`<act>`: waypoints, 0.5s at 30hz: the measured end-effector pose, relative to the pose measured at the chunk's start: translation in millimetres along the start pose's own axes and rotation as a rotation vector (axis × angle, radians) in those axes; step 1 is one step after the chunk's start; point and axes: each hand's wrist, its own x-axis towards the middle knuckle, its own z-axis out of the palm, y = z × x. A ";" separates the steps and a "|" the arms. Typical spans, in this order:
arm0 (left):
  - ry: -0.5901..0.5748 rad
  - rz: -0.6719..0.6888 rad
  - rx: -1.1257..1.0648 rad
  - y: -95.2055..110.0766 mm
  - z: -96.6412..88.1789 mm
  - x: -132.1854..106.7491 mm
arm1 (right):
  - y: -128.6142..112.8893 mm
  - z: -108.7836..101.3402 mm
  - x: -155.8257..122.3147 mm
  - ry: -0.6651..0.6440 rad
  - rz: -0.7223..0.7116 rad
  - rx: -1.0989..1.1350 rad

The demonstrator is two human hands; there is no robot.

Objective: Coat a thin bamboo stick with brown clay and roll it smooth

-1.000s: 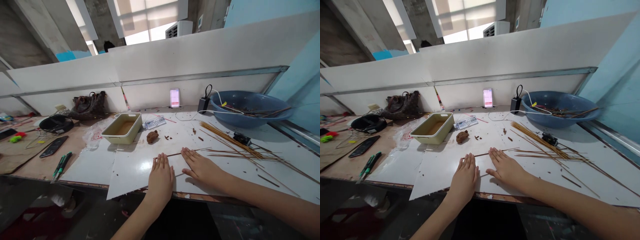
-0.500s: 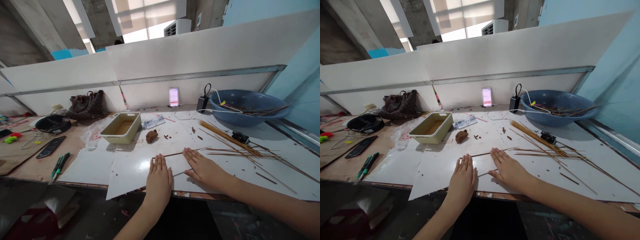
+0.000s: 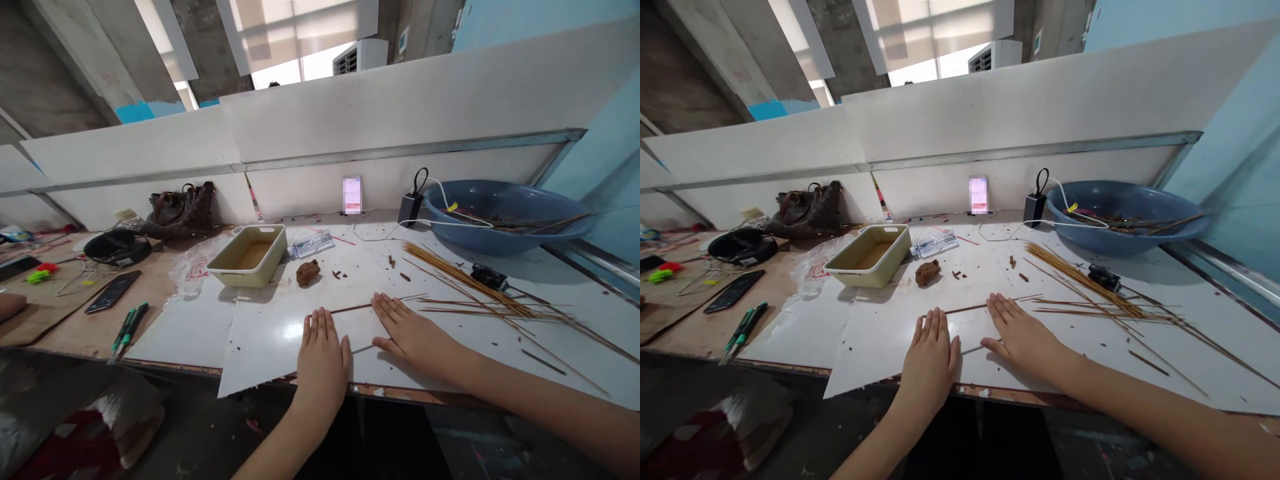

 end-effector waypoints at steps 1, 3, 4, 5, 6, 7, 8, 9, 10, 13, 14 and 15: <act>0.021 0.002 -0.006 -0.5 2.2 -3.8 | -1.0 2.2 -5.3 0.012 -0.006 -0.004; 0.038 -0.009 -0.013 -1.3 3.7 -1.4 | 0.4 4.1 -6.5 0.016 -0.011 -0.006; 0.031 -0.018 -0.011 -1.4 2.7 4.4 | 2.8 3.4 -2.4 0.009 -0.008 -0.003; 0.014 -0.028 -0.006 -1.5 0.8 12.3 | 5.8 1.5 4.1 -0.003 -0.002 0.002; -0.010 -0.038 0.002 -1.5 -1.9 21.2 | 9.0 -1.2 12.1 -0.018 0.007 0.009; -0.038 -0.046 0.009 -1.6 -4.8 29.8 | 11.9 -4.5 20.4 -0.037 0.018 0.016; -0.065 -0.055 0.009 -1.8 -7.4 37.0 | 14.3 -7.9 27.8 -0.058 0.029 0.021; -0.087 -0.062 0.007 -2.1 -9.3 41.8 | 15.9 -10.8 33.2 -0.075 0.036 0.025; -0.098 -0.067 0.003 -2.5 -10.3 43.4 | 16.5 -12.9 35.9 -0.089 0.039 0.027; -0.047 -0.052 -0.013 -3.5 -6.3 29.2 | 14.1 -11.5 25.7 -0.085 0.023 0.023; -0.009 -0.041 -0.018 -3.9 -3.3 20.1 | 12.5 -8.8 17.8 -0.071 0.014 0.020; 0.030 -0.027 -0.024 -4.2 0.0 10.7 | 11.0 -5.6 9.2 -0.054 0.005 0.015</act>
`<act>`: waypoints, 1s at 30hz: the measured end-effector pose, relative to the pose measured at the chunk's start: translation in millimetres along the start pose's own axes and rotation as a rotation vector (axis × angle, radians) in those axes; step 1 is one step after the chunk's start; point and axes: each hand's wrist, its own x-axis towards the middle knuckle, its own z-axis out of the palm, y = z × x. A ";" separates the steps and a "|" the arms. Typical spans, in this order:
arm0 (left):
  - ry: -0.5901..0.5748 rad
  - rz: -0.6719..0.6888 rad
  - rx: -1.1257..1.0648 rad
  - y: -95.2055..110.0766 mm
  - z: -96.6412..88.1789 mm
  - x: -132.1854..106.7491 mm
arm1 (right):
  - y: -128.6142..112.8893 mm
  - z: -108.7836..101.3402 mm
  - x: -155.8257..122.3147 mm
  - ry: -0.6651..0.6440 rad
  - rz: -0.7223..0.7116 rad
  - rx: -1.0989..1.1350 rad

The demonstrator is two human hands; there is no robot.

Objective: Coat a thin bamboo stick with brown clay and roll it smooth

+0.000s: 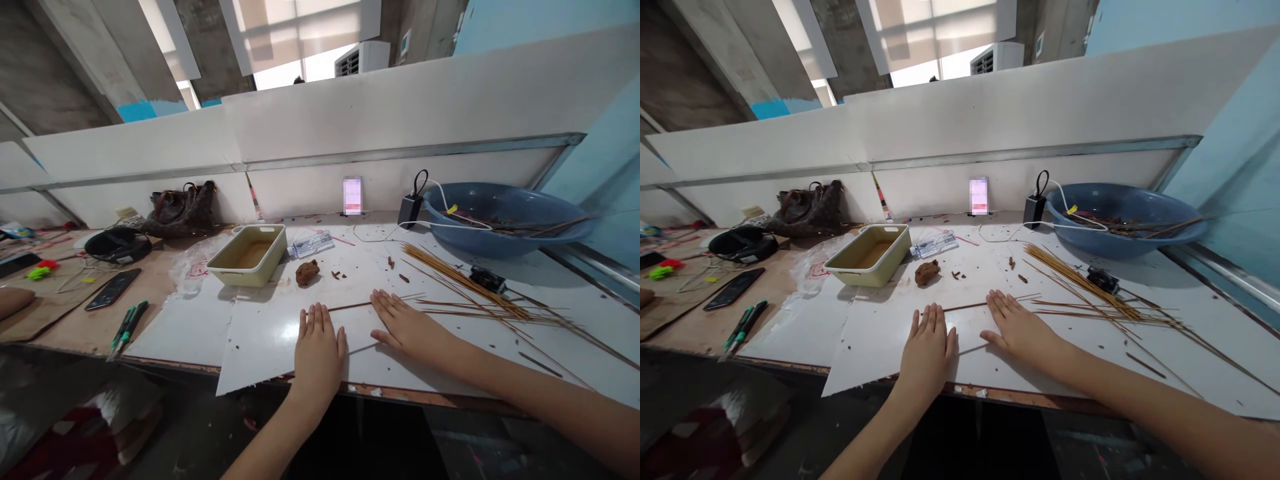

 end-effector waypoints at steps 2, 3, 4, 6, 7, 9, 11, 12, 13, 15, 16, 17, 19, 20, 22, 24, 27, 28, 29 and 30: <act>0.047 0.019 -0.005 -1.3 5.2 -15.1 | -1.7 6.5 -13.9 0.032 -0.019 -0.009; 0.055 0.023 -0.006 -1.8 6.6 -18.7 | -1.7 8.1 -17.6 0.043 -0.026 -0.012; 0.053 0.024 -0.007 -2.1 7.0 -18.9 | -1.1 8.3 -18.2 0.045 -0.032 -0.016; 0.025 0.017 -0.009 -2.3 4.4 -9.9 | 1.3 4.2 -10.9 0.028 -0.035 -0.024; 0.003 0.007 -0.009 -2.2 1.8 -2.2 | 2.7 0.7 -4.0 0.013 -0.030 -0.026; -0.043 -0.018 -0.006 -2.0 -4.4 14.2 | 5.3 -6.3 11.2 -0.017 -0.012 -0.029; -0.079 -0.037 -0.002 -2.0 -9.6 24.4 | 6.4 -9.7 21.0 -0.027 0.010 -0.033; -0.092 -0.040 -0.002 -2.0 -11.4 25.3 | 6.1 -9.4 21.9 -0.022 0.016 -0.036; -0.100 -0.039 -0.001 -2.2 -12.5 23.2 | 5.2 -7.7 19.9 -0.012 0.019 -0.039; -0.105 -0.027 -0.002 -2.6 -13.6 12.2 | 2.1 -1.4 8.6 0.016 0.017 -0.052; -0.102 -0.022 -0.003 -2.9 -14.0 5.1 | 0.1 2.3 1.0 0.033 0.013 -0.060; -0.098 -0.020 -0.005 -3.1 -14.4 -1.8 | -1.8 5.8 -6.5 0.048 0.008 -0.067; -0.094 -0.027 -0.009 -3.4 -16.1 -11.0 | -4.2 10.6 -17.1 0.071 -0.002 -0.081; -0.096 -0.033 -0.011 -3.4 -17.4 -12.2 | -4.4 11.6 -18.7 0.077 -0.006 -0.085; -0.110 -0.045 -0.014 -2.8 -20.8 -7.5 | -2.4 10.5 -13.5 0.074 -0.010 -0.087; -0.130 -0.056 -0.018 -1.8 -24.0 3.0 | 1.5 6.5 -0.5 0.061 -0.007 -0.080; -0.140 -0.077 -0.024 -0.5 -25.8 15.2 | 5.0 -0.1 16.5 0.032 0.007 -0.057; -0.132 -0.078 -0.027 -0.4 -25.3 15.7 | 4.5 -1.3 17.9 0.024 0.011 -0.047; -0.118 -0.074 -0.030 -0.4 -24.3 13.9 | 3.1 -1.8 16.6 0.020 0.014 -0.039; -0.101 -0.066 -0.033 -0.7 -23.0 10.3 | 0.9 -1.8 12.6 0.020 0.015 -0.032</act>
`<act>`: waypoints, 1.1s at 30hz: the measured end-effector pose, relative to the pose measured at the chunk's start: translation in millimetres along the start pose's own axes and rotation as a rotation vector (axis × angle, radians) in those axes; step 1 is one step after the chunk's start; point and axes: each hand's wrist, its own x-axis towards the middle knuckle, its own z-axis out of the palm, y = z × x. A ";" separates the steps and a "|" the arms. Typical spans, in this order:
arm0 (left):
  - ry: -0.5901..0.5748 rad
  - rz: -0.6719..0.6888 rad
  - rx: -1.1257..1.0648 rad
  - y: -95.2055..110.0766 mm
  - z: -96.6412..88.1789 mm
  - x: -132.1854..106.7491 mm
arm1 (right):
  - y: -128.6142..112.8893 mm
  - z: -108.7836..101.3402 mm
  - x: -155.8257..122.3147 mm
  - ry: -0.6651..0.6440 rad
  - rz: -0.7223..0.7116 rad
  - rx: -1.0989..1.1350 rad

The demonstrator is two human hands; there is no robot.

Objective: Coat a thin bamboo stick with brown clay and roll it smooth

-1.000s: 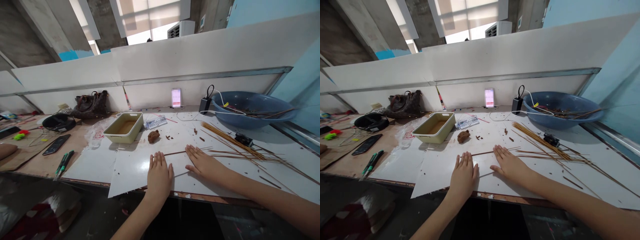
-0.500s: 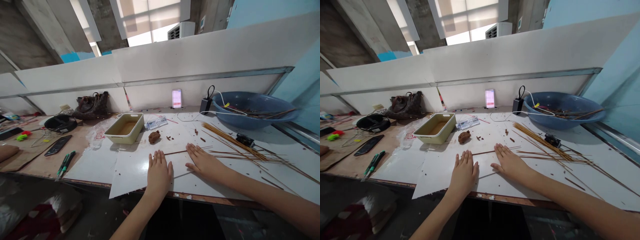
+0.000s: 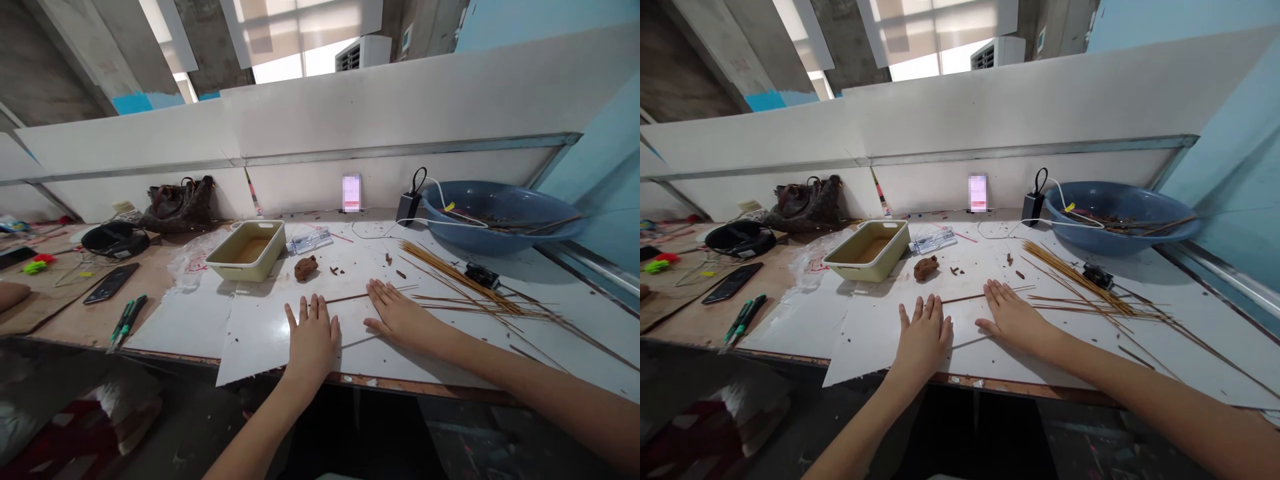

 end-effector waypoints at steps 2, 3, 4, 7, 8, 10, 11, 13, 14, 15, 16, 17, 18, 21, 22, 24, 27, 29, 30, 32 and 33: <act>0.028 0.022 -0.006 -1.8 3.8 -10.4 | -5.5 0.4 -12.9 0.009 0.002 0.006; 0.034 0.032 -0.009 -2.9 5.4 -15.9 | -8.3 0.4 -20.0 0.011 0.001 0.005; 0.033 0.039 -0.011 -3.9 6.8 -20.5 | -10.6 0.2 -26.2 0.008 -0.001 0.001; 0.020 0.041 -0.015 -6.4 8.6 -23.8 | -13.2 -2.6 -33.2 -0.009 0.005 -0.007; 0.016 0.036 -0.016 -7.0 8.4 -20.5 | -12.4 -3.7 -31.3 -0.012 0.009 -0.009; 0.005 0.015 -0.020 -8.5 5.9 -7.6 | -9.4 -5.4 -23.8 -0.018 0.021 -0.013; 0.003 0.001 -0.026 -9.6 3.3 1.0 | -7.6 -5.9 -19.5 -0.022 0.023 -0.013; 0.020 -0.031 -0.056 -13.8 -5.4 19.7 | -4.8 -6.1 -12.9 -0.030 0.021 -0.011; 0.057 -0.038 -0.085 -17.2 -11.4 28.4 | -3.9 -6.0 -11.2 -0.032 0.021 -0.009; 0.094 -0.039 -0.133 -21.8 -18.2 36.1 | -3.6 -5.9 -10.7 -0.033 0.021 -0.006; 0.130 -0.027 -0.209 -27.7 -25.5 42.3 | -3.7 -5.9 -11.2 -0.032 0.023 -0.003; 0.163 -0.005 -0.315 -34.9 -32.6 46.8 | -4.1 -6.1 -12.4 -0.031 0.027 0.000; 0.201 -0.005 -0.433 -43.2 -39.2 49.8 | -4.7 -6.4 -14.0 -0.032 0.029 0.005; 0.246 -0.172 -0.622 -72.0 -50.5 51.2 | -6.0 -6.8 -18.0 -0.045 0.035 0.013; 0.212 -0.213 -0.614 -81.2 -50.7 50.2 | -6.0 -6.3 -18.7 -0.046 0.038 0.013; 0.129 -0.245 -0.550 -96.0 -46.5 47.4 | -5.0 -4.0 -19.4 -0.037 0.037 0.015; 0.019 -0.221 -0.347 -105.0 -33.7 43.5 | -2.4 1.1 -19.5 -0.003 0.024 0.025; 0.010 -0.216 -0.164 -102.1 -25.5 42.0 | -1.3 2.9 -19.3 0.004 0.012 0.027; 0.024 -0.214 -0.092 -98.8 -22.2 41.8 | -1.2 2.8 -19.0 0.003 0.009 0.027; 0.050 -0.181 -0.048 -90.7 -17.8 42.8 | -2.2 0.3 -18.3 -0.007 0.010 0.031; 0.051 -0.150 -0.065 -86.8 -16.6 43.8 | -3.2 -1.8 -17.9 -0.016 0.017 0.033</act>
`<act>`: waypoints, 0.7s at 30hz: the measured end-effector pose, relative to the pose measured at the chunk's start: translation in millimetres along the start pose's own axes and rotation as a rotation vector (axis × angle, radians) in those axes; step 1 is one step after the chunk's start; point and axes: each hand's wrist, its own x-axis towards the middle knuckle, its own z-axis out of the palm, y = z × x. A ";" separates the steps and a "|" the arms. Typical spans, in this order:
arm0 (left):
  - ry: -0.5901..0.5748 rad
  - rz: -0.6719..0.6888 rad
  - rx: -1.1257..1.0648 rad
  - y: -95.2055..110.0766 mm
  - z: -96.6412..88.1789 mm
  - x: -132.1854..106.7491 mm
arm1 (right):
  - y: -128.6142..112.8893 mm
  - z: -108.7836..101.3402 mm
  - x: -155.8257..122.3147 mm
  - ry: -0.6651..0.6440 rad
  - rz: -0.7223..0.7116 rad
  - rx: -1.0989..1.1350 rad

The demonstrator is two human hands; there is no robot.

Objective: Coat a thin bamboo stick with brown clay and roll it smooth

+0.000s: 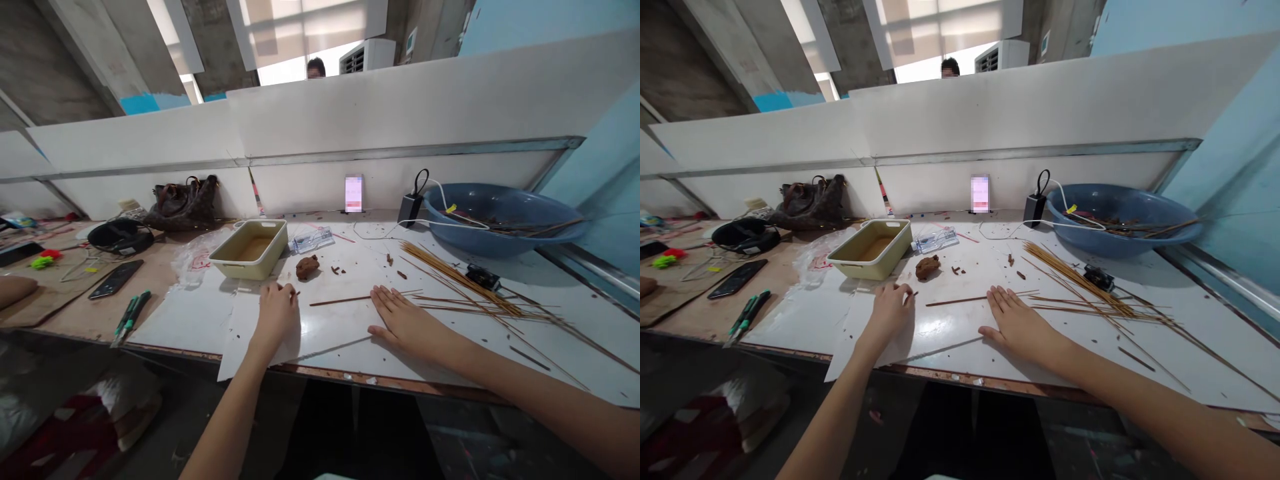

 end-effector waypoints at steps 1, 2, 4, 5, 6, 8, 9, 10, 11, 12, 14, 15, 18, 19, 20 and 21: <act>-0.002 0.030 -0.028 3.3 0.8 0.8 | -1.3 -2.3 0.2 -0.012 0.009 0.001; 0.001 0.056 -0.059 5.8 0.9 1.9 | -2.5 -4.6 0.3 -0.026 0.018 0.001; 0.016 0.073 -0.115 7.7 -1.0 4.3 | -4.3 -8.3 -0.1 -0.042 0.033 0.003; 0.027 0.066 -0.140 7.4 -2.9 5.2 | -4.6 -9.3 -0.6 -0.041 0.035 0.006; 0.033 0.057 -0.163 6.8 -5.5 5.4 | -4.3 -9.6 -1.3 -0.036 0.034 0.010; 0.026 0.041 -0.200 6.5 -11.3 2.6 | -2.7 -8.3 -2.7 -0.020 0.025 0.018; 0.020 0.040 -0.215 8.0 -13.7 -0.9 | -1.9 -7.0 -3.3 -0.015 0.019 0.018; 0.012 0.054 -0.230 11.1 -15.3 -5.9 | -1.5 -5.7 -3.6 -0.010 0.016 0.018; 0.001 0.083 -0.246 16.2 -15.6 -12.5 | -1.7 -4.5 -3.7 -0.004 0.014 0.016; -0.007 0.133 -0.264 23.1 -14.2 -20.2 | -2.8 -3.9 -3.4 0.004 0.012 0.015; -0.030 0.261 -0.268 41.7 -6.1 -37.1 | -8.3 -4.9 -1.2 0.015 0.000 0.015; -0.025 0.314 -0.251 52.3 0.1 -44.9 | -12.5 -6.9 0.9 0.018 -0.010 0.020; -0.030 0.395 -0.179 82.5 21.7 -58.7 | -27.6 -17.5 12.7 0.026 -0.062 0.073; -0.050 0.414 -0.155 90.4 28.0 -59.2 | -32.1 -21.7 18.4 0.023 -0.085 0.105; -0.073 0.424 -0.131 96.9 33.4 -57.7 | -35.8 -25.6 24.6 0.012 -0.104 0.143; -0.097 0.430 -0.109 101.7 37.6 -54.9 | -38.5 -28.8 30.7 -0.009 -0.114 0.178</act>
